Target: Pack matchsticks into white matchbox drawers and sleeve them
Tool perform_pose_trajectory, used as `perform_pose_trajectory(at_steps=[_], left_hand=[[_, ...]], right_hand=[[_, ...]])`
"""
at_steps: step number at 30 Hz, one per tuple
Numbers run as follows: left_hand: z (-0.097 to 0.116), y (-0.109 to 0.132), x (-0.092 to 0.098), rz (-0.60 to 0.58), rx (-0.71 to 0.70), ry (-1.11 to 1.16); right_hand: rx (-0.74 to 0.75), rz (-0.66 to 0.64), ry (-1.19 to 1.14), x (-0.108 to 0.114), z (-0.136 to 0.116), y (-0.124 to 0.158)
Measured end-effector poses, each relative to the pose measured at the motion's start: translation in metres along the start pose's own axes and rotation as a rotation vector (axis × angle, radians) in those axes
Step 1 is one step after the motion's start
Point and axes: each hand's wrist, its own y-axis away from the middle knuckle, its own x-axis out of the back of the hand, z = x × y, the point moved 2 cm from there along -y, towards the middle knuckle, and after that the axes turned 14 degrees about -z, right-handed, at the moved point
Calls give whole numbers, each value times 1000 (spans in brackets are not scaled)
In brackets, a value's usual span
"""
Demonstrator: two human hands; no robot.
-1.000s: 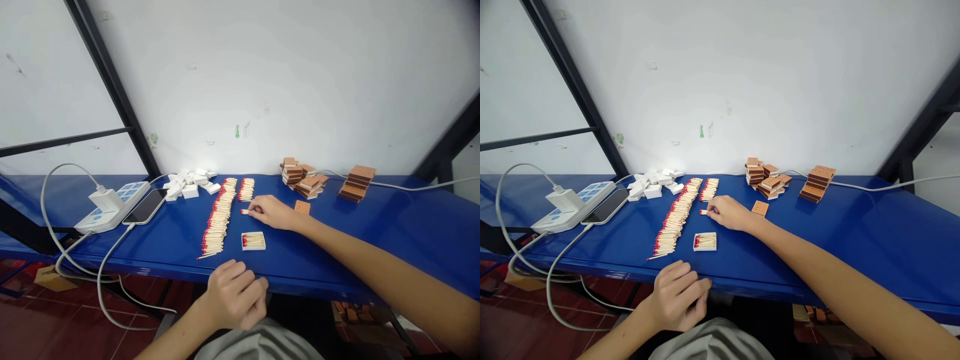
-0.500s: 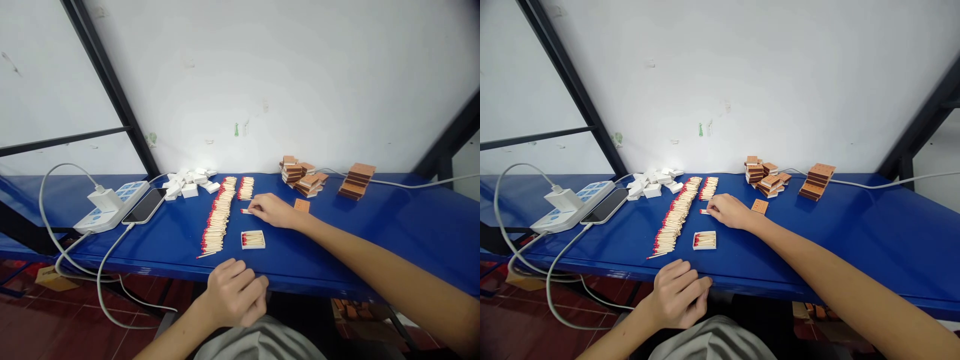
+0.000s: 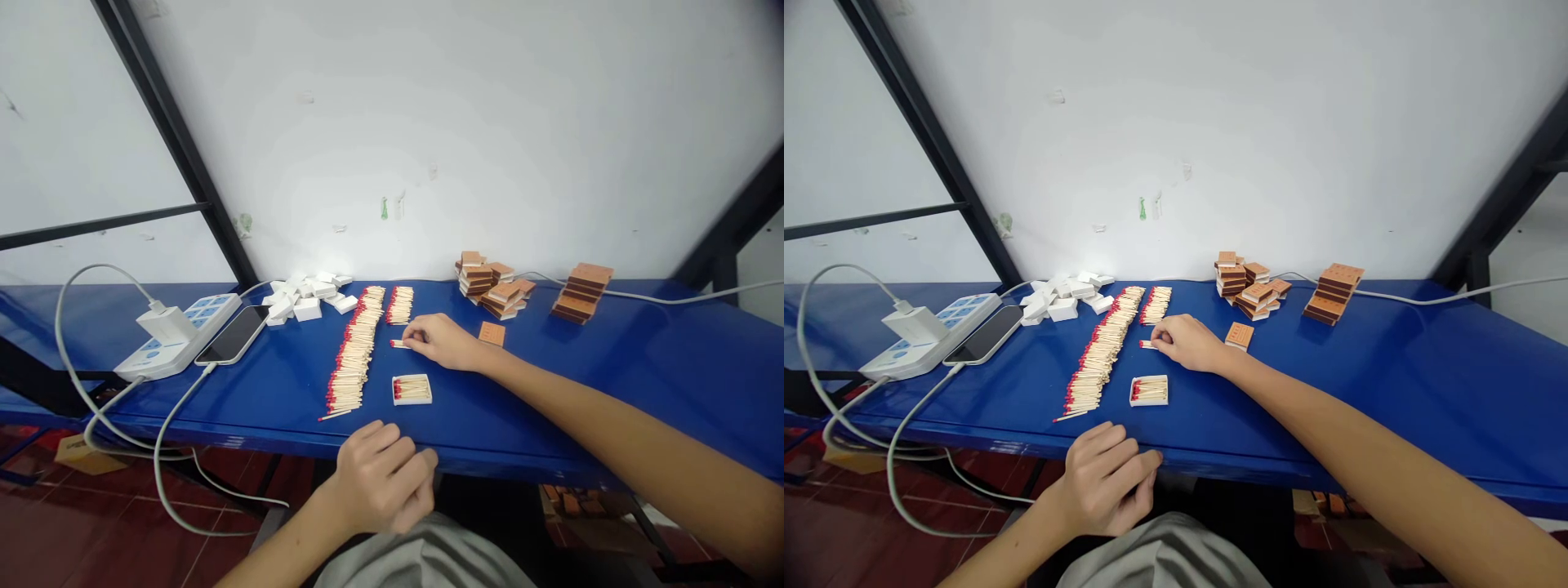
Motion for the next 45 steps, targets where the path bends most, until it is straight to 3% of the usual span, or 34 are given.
perform_pose_trajectory(at_steps=[16, 23, 45], left_hand=[[0, 1, -1, -16, -5, -3], [-1, 2, -1, -5, -9, 5], [1, 1, -1, -13, 17, 9]], right_hand=[[-18, 19, -116, 0, -4, 2], [-30, 26, -51, 1, -5, 2], [-13, -111, -1, 7, -12, 4]])
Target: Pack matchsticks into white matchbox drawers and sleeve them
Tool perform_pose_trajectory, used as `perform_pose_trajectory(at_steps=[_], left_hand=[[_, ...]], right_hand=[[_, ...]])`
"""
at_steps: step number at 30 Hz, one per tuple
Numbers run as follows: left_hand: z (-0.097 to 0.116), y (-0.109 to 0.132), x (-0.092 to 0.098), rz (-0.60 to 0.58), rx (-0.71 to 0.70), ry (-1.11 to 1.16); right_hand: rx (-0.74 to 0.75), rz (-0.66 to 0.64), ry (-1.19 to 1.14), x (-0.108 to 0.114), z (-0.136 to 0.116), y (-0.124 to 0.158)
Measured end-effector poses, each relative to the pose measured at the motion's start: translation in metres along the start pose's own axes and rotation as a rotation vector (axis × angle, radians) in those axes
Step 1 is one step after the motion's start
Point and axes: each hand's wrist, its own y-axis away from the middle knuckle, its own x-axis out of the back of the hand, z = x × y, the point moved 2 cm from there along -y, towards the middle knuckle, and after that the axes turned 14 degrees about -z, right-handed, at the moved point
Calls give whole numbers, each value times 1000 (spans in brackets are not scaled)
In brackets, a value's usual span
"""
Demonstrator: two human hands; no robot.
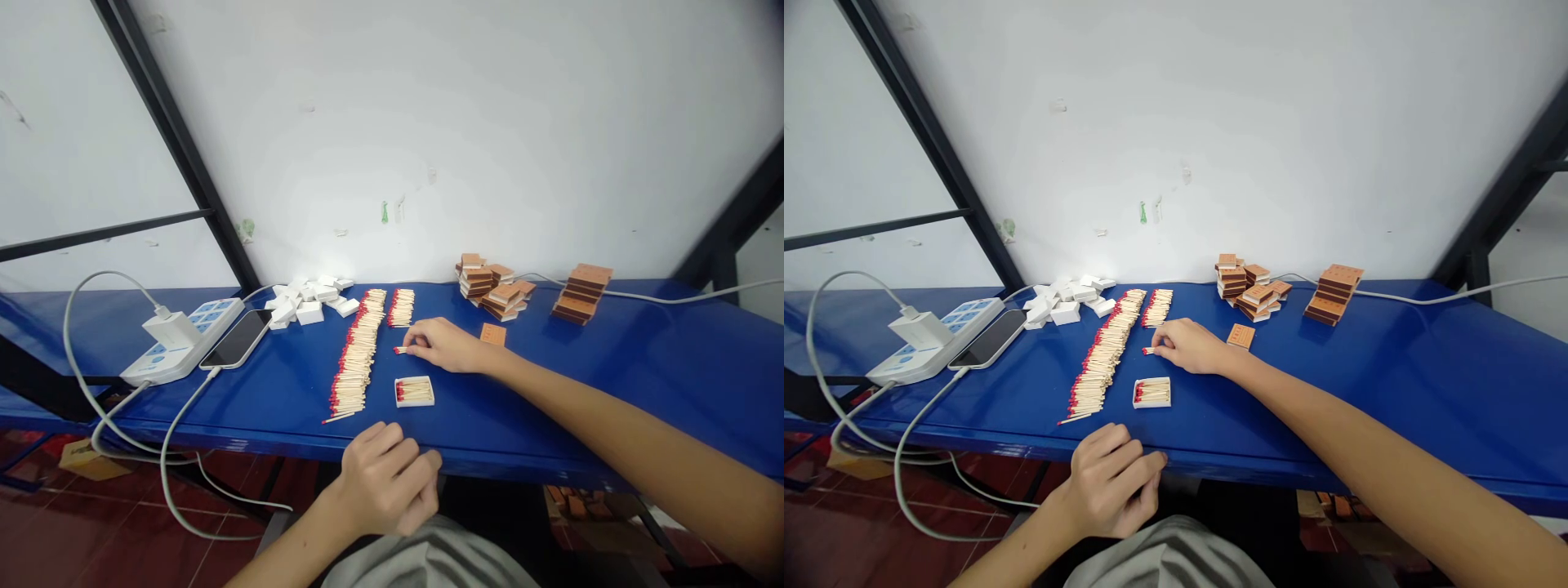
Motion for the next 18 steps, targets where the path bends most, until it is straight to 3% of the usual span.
perform_pose_trajectory(at_steps=[6, 18], left_hand=[[-1, 1, -1, 0, -4, -10], [-1, 1, -1, -10, -6, -14]], right_hand=[[21, 56, 200, 0, -3, 3], [69, -16, 329, -2, -4, 5]])
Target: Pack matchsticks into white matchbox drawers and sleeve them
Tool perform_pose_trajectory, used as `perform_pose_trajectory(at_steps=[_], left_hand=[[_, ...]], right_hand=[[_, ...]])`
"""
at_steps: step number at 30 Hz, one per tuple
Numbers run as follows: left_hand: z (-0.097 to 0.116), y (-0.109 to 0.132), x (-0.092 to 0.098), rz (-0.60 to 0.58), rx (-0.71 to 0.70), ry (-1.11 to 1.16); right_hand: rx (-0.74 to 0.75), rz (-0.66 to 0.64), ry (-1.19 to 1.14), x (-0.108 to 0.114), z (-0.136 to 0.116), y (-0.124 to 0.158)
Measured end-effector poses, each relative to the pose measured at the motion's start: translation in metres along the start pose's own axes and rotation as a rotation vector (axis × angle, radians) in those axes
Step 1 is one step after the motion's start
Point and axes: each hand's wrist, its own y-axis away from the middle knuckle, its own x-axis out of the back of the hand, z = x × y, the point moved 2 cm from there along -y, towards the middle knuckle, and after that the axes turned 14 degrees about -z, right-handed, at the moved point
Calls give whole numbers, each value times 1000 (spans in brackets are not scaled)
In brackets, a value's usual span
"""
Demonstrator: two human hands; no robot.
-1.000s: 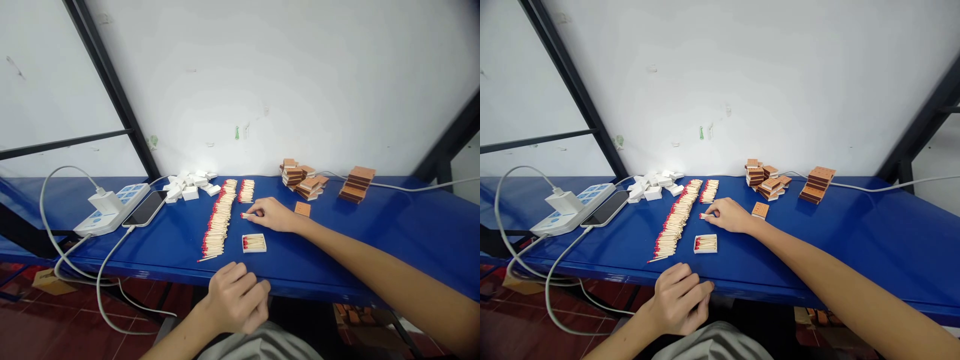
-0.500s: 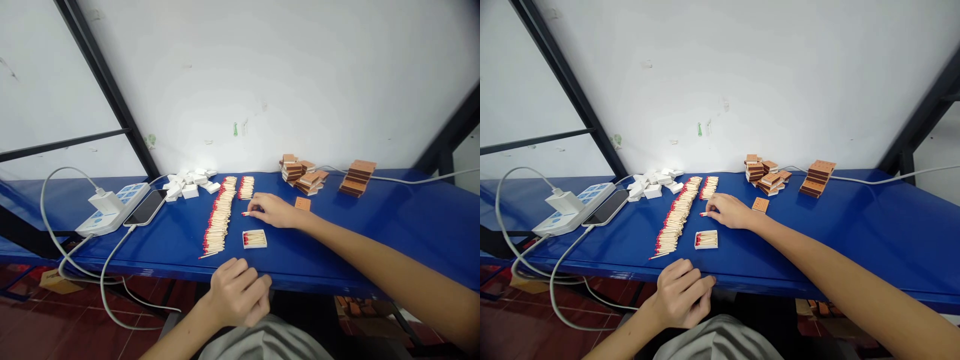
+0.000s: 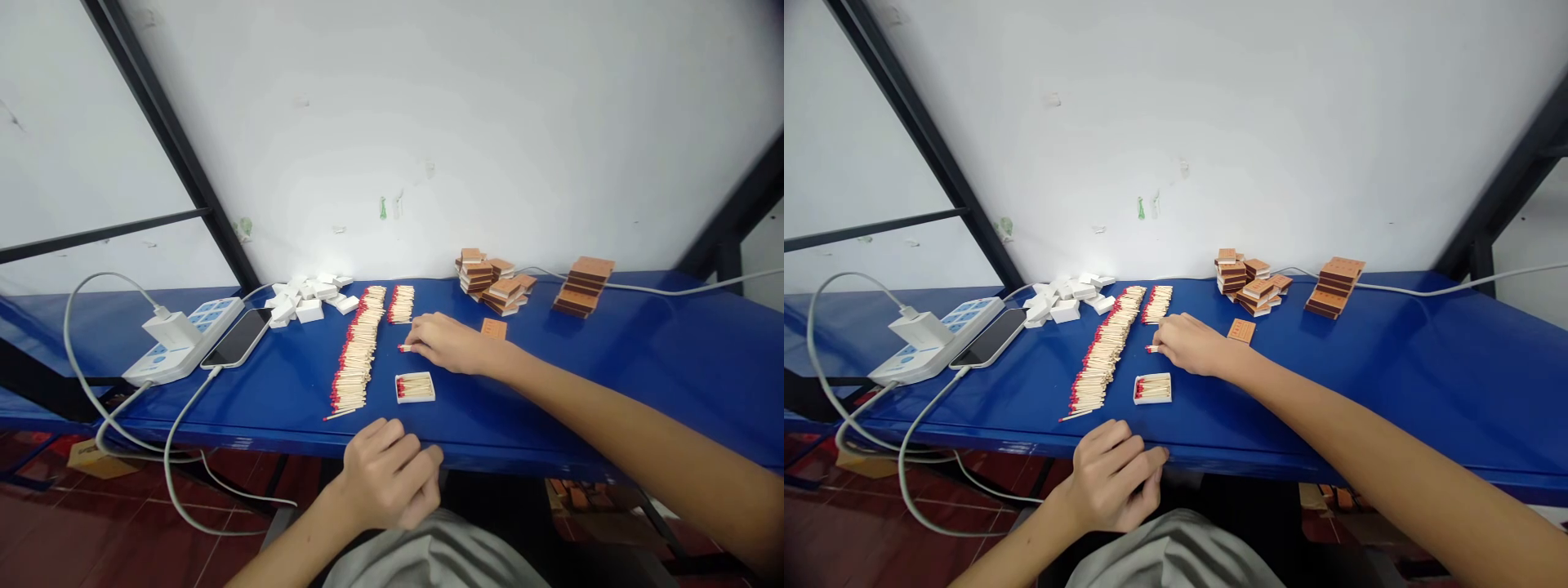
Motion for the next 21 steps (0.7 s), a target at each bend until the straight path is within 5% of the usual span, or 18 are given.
perform_pose_trajectory(at_steps=[9, 21], left_hand=[[0, 0, 0, 7, -3, -13], [0, -1, 1, 1, -2, -16]], right_hand=[[-35, -56, 366, 6, -17, 2], [-64, -135, 457, 7, -20, 10]])
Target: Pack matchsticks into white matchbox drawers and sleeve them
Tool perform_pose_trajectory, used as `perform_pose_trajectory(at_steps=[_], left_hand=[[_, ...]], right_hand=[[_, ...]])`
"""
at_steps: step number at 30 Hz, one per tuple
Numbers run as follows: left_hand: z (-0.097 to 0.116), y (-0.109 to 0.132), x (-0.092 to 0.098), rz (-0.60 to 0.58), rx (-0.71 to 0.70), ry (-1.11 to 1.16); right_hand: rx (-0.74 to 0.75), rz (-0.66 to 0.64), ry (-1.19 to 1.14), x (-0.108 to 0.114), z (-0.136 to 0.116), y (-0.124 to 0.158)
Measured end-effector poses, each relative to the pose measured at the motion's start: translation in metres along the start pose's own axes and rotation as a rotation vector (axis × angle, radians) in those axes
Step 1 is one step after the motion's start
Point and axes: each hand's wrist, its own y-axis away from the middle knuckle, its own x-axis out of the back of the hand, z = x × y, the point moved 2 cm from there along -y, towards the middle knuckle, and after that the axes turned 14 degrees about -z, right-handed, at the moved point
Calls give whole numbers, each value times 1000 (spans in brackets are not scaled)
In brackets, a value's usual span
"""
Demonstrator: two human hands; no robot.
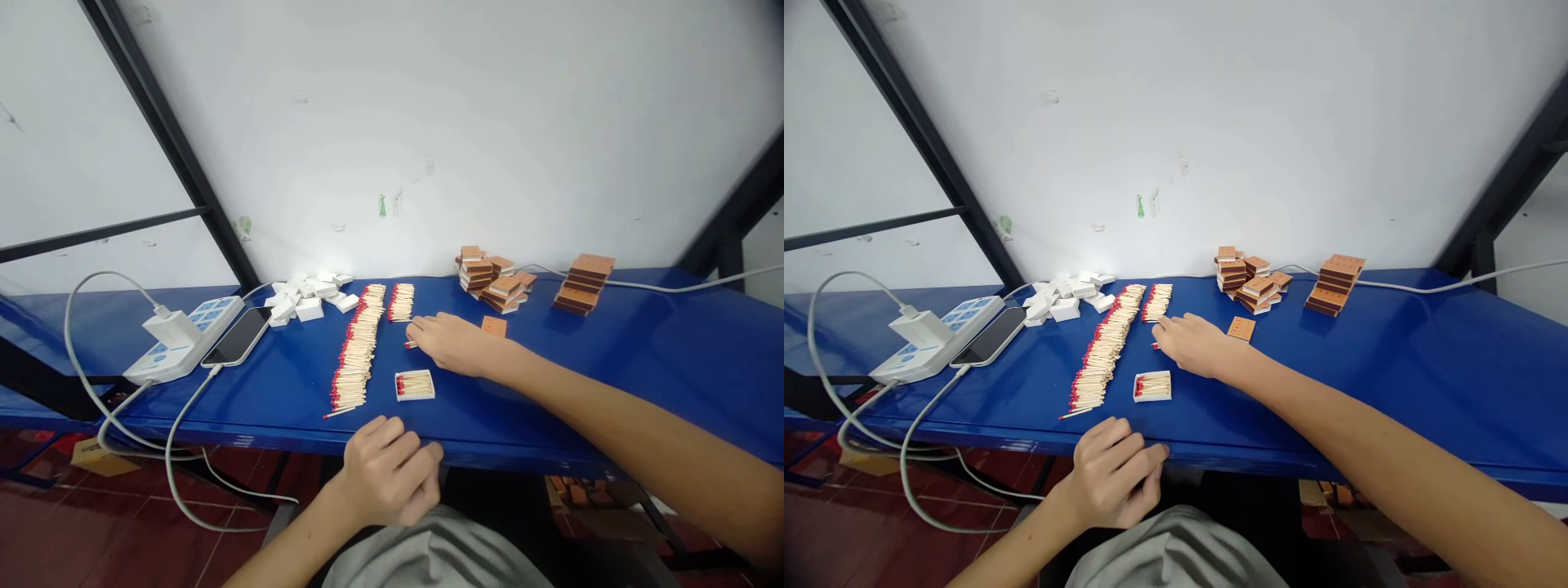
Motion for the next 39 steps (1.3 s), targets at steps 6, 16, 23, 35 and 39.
perform_pose_trajectory(at_steps=[6, 16, 23, 35, 39], left_hand=[[1, -1, 1, 6, 0, -24], [0, 0, -1, 18, -23, -9], [0, 1, -2, 20, -24, -4], [-1, 2, -4, 30, -22, -6], [0, 2, -4, 31, -24, 0]], right_hand=[[20, -42, -100, 9, 0, 5], [-53, -204, -231, 11, 9, 12], [-81, -146, -216, 20, 8, 20], [208, -77, -607, 33, -9, 31], [252, -106, -646, 38, -14, 31]])
